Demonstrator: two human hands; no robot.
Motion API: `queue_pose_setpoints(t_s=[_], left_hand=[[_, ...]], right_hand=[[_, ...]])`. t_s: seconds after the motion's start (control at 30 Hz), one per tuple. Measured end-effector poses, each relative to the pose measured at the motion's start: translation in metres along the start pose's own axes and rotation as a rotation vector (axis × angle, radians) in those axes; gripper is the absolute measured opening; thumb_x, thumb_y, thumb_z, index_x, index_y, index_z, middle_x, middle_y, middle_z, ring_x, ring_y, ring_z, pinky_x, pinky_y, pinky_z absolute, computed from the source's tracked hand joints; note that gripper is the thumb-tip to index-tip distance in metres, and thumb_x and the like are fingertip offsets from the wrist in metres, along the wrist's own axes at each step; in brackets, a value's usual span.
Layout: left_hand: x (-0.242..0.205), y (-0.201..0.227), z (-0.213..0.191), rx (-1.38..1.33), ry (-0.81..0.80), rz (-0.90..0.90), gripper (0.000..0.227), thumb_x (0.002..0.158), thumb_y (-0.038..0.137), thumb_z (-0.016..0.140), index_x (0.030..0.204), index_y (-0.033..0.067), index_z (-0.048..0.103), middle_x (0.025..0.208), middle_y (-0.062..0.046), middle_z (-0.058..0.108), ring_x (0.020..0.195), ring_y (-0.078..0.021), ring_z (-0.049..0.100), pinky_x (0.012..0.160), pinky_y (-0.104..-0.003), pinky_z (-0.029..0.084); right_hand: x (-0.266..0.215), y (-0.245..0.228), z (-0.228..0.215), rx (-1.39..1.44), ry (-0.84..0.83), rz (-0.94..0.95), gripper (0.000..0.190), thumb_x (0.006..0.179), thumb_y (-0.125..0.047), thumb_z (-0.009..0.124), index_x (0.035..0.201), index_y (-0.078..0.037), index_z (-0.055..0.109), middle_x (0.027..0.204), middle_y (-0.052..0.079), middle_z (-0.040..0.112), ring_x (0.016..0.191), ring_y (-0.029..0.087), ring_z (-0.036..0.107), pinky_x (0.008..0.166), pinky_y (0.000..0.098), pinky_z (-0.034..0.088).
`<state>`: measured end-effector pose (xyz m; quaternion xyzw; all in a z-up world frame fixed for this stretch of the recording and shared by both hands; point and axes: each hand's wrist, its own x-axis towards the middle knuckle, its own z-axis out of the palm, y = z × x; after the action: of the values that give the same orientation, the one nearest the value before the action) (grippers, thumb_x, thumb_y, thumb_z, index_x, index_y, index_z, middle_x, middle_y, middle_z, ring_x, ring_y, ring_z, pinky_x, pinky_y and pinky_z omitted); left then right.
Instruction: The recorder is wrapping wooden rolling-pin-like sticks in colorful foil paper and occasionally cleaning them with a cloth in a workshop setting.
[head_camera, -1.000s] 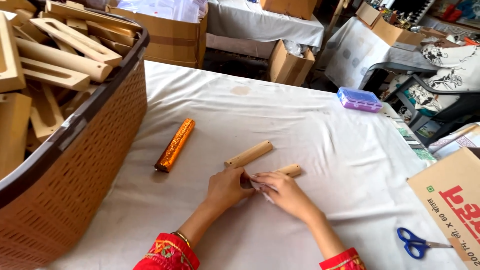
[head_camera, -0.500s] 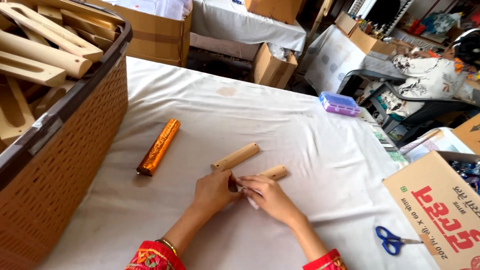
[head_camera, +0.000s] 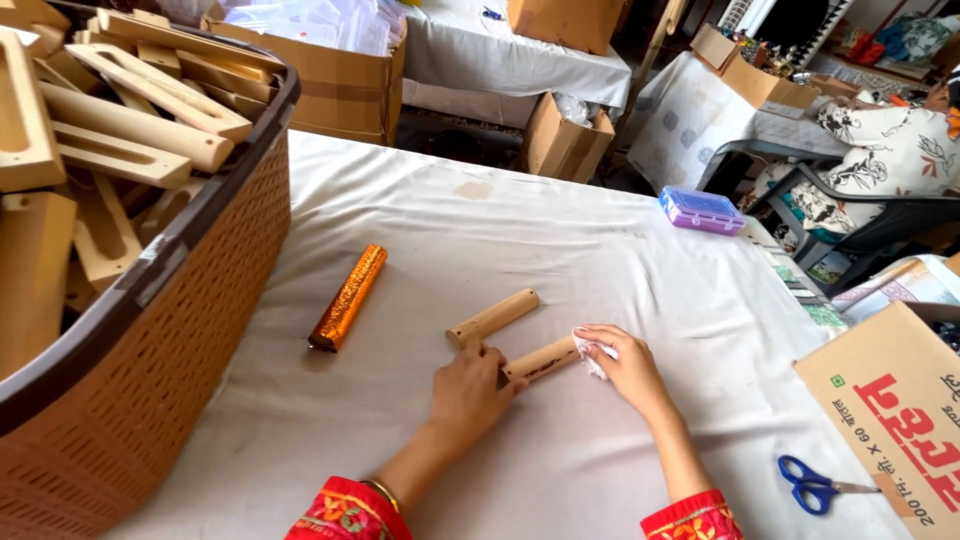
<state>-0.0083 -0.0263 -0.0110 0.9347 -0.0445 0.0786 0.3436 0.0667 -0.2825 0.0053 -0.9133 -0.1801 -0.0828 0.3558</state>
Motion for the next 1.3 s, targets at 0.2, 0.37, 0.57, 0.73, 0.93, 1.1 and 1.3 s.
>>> queue_pose_setpoints(t_s=[0.2, 0.37, 0.57, 0.73, 0.93, 1.1, 1.3], left_hand=[[-0.001, -0.006, 0.006, 0.021, 0.086, 0.120, 0.034, 0.088, 0.028, 0.075, 0.108, 0.0066, 0.058, 0.108, -0.011, 0.059, 0.105, -0.0289, 0.060, 0.077, -0.047, 0.053], [0.002, -0.010, -0.011, -0.042, 0.156, 0.195, 0.022, 0.083, 0.014, 0.072, 0.102, 0.0115, 0.062, 0.107, -0.002, 0.065, 0.104, -0.0260, 0.064, 0.078, -0.044, 0.053], [0.007, -0.017, -0.006, -0.076, 0.082, 0.211, 0.030, 0.079, 0.032, 0.084, 0.092, 0.0132, 0.065, 0.096, 0.000, 0.071, 0.101, -0.0242, 0.066, 0.079, -0.043, 0.054], [0.006, -0.012, -0.012, -0.061, 0.024, 0.134, 0.048, 0.081, 0.035, 0.082, 0.115, 0.0113, 0.059, 0.098, -0.002, 0.070, 0.099, -0.0242, 0.067, 0.076, -0.043, 0.053], [0.004, -0.017, -0.009, -0.026, 0.102, 0.214, 0.035, 0.077, 0.031, 0.084, 0.103, 0.0107, 0.071, 0.107, -0.004, 0.069, 0.100, -0.0258, 0.066, 0.076, -0.043, 0.055], [0.004, -0.020, -0.005, -0.040, 0.145, 0.254, 0.030, 0.077, 0.026, 0.083, 0.101, 0.0117, 0.073, 0.106, -0.004, 0.069, 0.103, -0.0257, 0.067, 0.077, -0.042, 0.056], [0.009, -0.018, -0.011, -0.030, 0.074, 0.176, 0.040, 0.077, 0.039, 0.084, 0.105, 0.0122, 0.072, 0.104, -0.005, 0.067, 0.091, -0.0264, 0.068, 0.074, -0.043, 0.055]], right_hand=[[-0.005, -0.034, -0.007, -0.032, 0.112, 0.042, 0.028, 0.093, -0.007, 0.063, 0.119, -0.009, 0.074, 0.120, 0.006, 0.075, 0.108, 0.022, 0.073, 0.094, 0.0333, 0.056], [-0.005, -0.041, 0.009, 0.071, 0.284, -0.157, 0.026, 0.091, -0.001, 0.066, 0.116, -0.005, 0.071, 0.121, 0.008, 0.073, 0.111, 0.023, 0.072, 0.093, 0.0330, 0.056], [-0.012, -0.076, 0.038, 0.143, -0.085, -0.274, 0.029, 0.080, 0.005, 0.068, 0.106, -0.007, 0.074, 0.114, 0.005, 0.066, 0.107, 0.019, 0.070, 0.088, 0.0297, 0.060], [-0.008, -0.054, 0.000, 0.051, -0.182, -0.026, 0.022, 0.081, -0.002, 0.071, 0.100, -0.008, 0.080, 0.107, 0.001, 0.069, 0.097, 0.017, 0.073, 0.083, 0.0308, 0.059], [-0.017, -0.078, 0.026, -0.275, -0.196, -0.027, 0.017, 0.089, -0.015, 0.071, 0.103, -0.008, 0.078, 0.109, 0.003, 0.069, 0.099, 0.019, 0.071, 0.089, 0.0317, 0.058], [-0.021, -0.093, 0.036, -0.050, -0.169, -0.334, 0.030, 0.080, -0.006, 0.069, 0.110, -0.001, 0.072, 0.112, 0.011, 0.071, 0.102, 0.027, 0.070, 0.089, 0.0359, 0.057], [-0.010, -0.063, 0.003, -0.219, -0.063, -0.221, 0.014, 0.080, -0.009, 0.074, 0.093, -0.008, 0.079, 0.093, 0.010, 0.078, 0.093, 0.027, 0.072, 0.091, 0.0374, 0.055]])
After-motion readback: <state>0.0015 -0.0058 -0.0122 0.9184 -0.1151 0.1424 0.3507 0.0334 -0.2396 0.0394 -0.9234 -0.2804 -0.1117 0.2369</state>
